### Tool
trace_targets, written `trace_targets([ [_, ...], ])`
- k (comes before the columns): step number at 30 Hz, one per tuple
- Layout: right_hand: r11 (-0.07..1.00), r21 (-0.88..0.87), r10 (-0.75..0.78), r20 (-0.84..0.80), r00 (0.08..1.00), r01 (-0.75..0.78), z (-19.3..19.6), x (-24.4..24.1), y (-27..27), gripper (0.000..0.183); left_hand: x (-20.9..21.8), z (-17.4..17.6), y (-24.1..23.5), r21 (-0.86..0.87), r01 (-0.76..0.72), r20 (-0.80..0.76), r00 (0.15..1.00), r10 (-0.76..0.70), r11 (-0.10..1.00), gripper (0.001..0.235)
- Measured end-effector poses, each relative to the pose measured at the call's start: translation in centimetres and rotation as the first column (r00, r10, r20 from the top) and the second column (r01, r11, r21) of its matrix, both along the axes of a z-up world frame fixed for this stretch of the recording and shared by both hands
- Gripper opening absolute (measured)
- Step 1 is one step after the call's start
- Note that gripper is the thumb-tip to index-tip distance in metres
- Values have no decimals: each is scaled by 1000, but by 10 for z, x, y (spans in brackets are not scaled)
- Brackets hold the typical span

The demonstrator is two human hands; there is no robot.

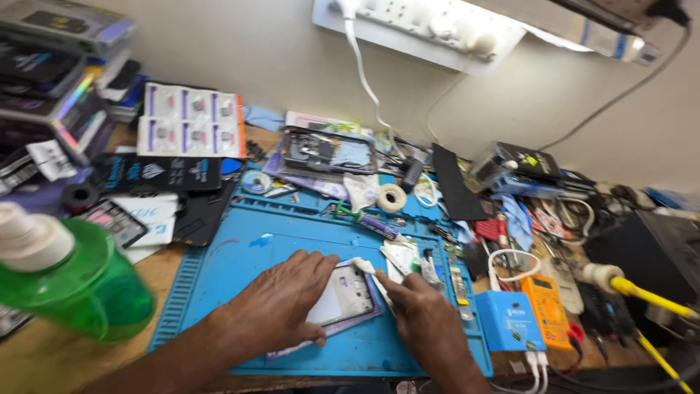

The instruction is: The person cleans the surface of a disassembled smartphone screen using a toothbrush and tweezers. They scrub the edges and corners of the screen, then use tweezers to remove small debris from the frame.

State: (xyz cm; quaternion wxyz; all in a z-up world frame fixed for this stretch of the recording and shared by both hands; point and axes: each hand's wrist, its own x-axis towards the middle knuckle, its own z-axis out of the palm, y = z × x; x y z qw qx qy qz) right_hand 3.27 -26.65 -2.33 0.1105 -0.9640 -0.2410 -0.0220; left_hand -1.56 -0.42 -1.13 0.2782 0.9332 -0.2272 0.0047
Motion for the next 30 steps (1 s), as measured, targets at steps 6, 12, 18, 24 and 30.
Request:
trace_targets([
  [6, 985, -148, -100, -66, 993, 89, 4, -15, 27, 61, -36, -1, 24, 108, -203, -163, 962, 219, 973, 102],
  [12, 973, -93, 218, 63, 974, -212, 2, -48, 83, 52, -48, -13, 27, -119, -237, 14, 971, 240, 964, 112],
  [18, 958, -201, -231, -112, 966, 206, 12, -19, 35, 55, -54, -32, 34, -290, -266, 44, 956, 290, 919, 114],
  [24, 987, -38, 149, -119, 982, -155, -25, -52, 84, 58, -59, -35, 32, -416, -306, 15, 939, 343, 857, 133],
  [30, 917, 264, 340, -120, 933, -300, 0, -43, 86, 52, -63, -33, 33, -416, -315, -4, 939, 345, 853, 139],
])
